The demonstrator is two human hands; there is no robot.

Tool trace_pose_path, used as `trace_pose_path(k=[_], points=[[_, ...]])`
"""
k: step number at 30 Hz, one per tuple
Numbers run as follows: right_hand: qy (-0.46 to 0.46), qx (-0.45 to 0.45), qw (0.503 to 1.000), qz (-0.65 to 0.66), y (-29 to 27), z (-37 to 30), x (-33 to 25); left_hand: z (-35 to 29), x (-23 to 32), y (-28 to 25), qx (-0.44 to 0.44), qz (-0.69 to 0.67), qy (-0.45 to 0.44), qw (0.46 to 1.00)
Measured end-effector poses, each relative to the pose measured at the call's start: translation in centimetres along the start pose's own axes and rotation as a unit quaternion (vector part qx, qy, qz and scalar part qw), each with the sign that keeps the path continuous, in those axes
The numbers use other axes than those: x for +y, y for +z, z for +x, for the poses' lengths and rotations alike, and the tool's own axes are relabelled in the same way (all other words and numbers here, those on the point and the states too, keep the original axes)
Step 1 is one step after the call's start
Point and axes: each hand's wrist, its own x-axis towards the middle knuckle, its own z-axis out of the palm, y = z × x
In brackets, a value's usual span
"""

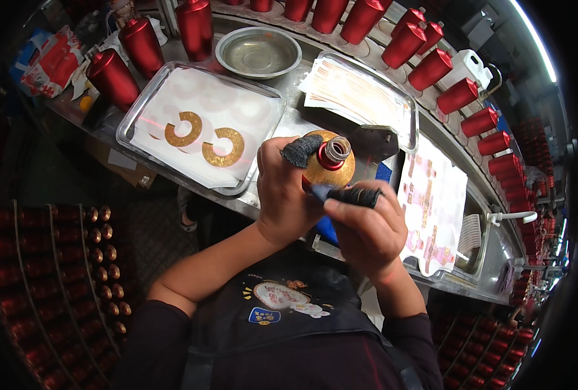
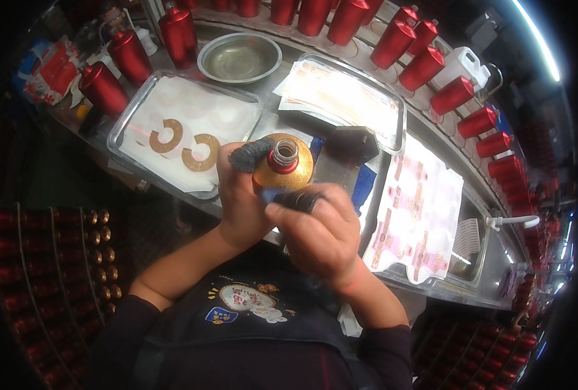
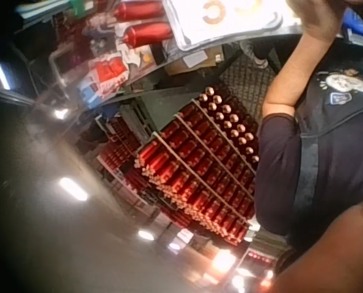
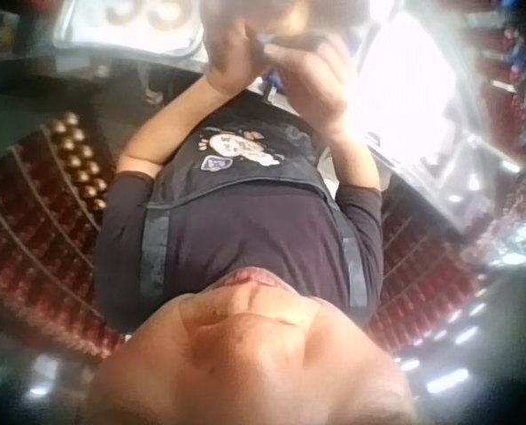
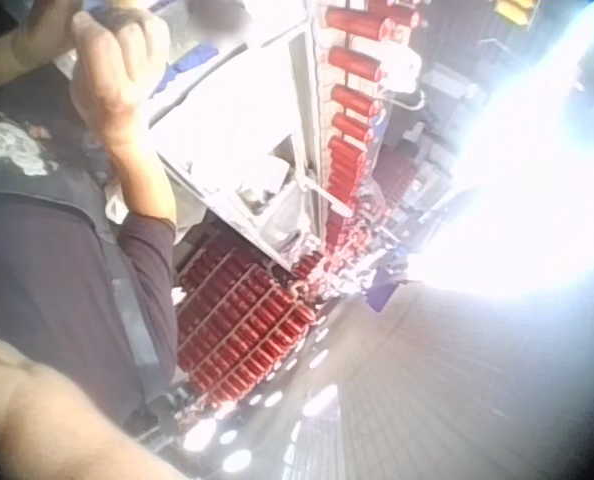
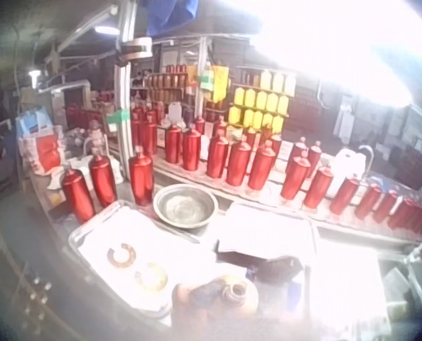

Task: The person applies a gold crescent-shaped sticker to the neck of a red cylindrical container, then smooths a rectangular label around the body of the container. The person handles the container and labels by hand, rotating the container to align and press the labels into place.

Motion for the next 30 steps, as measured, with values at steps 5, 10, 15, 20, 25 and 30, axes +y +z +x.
trace_pose_path(k=[5, 10, 15, 20, 25, 30], points=[[0.044, 0.051, 0.998, -0.016, -0.7, 0.3, 0.4, 1.1, -0.8, -2.0, -0.092, -0.119, -0.021, 0.988], [0.058, 0.045, 0.997, -0.004, -0.2, 0.4, 0.9, 3.8, -2.7, -4.1, -0.322, -0.225, -0.084, 0.916], [0.046, 0.042, 0.998, 0.002, 0.2, 0.2, 0.5, 2.7, -1.6, -2.9, -0.217, -0.16, -0.01, 0.963], [0.062, 0.044, 0.997, 0.006, 0.3, 0.2, 0.4, 1.9, -1.7, -2.1, -0.164, -0.217, -0.036, 0.961], [0.06, 0.054, 0.997, 0.003, 0.5, 0.0, 0.2, 1.9, -1.5, -2.0, -0.169, -0.138, 0.022, 0.976], [0.081, 0.065, 0.995, 0.009, 0.6, -0.1, 0.0, 1.9, -1.0, -2.2, -0.141, -0.158, -0.004, 0.977]])
